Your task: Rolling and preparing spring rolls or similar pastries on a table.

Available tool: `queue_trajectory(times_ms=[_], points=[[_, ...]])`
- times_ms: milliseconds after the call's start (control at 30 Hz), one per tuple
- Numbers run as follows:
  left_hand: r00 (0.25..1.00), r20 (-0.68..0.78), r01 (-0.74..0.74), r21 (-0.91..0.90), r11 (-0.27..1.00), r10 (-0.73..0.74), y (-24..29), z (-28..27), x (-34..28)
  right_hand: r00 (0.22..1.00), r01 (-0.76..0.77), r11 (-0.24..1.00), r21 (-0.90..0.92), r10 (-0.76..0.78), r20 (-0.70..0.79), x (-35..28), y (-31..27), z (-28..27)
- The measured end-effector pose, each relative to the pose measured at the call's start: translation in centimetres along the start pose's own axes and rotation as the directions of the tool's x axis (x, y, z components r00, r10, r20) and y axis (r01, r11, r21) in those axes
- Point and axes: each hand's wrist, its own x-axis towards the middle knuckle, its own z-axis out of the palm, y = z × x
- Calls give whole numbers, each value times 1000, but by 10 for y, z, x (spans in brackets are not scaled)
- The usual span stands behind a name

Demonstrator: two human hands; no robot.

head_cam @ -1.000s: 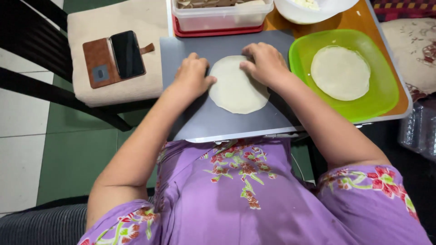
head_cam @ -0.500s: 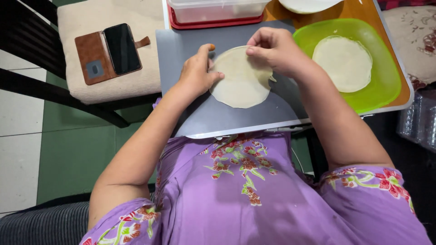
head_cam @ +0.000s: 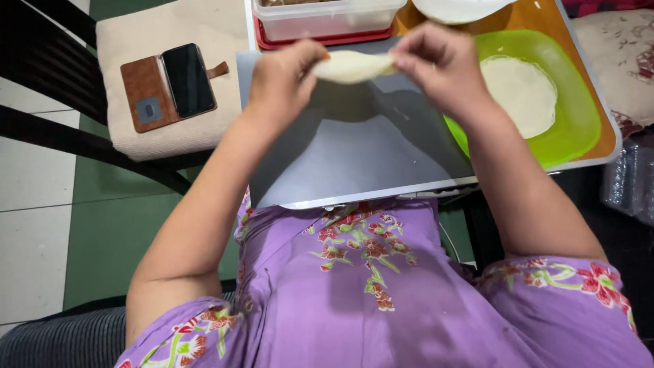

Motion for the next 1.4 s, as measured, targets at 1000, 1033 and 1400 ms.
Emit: queue_trajectory(times_ms=[1000,1033,1400], points=[[947,278,-246,310,919,159,31,-8,-80,931,322,729,-605,-128,341,-67,-35,57],[947,276,-246,305,920,162,31,-8,-79,936,320,707,-631,-130,328,-67,-35,59],[990,109,-104,137,985,89,17,4,-46,950,309,663,-682,-189,247,-45,-5,76]])
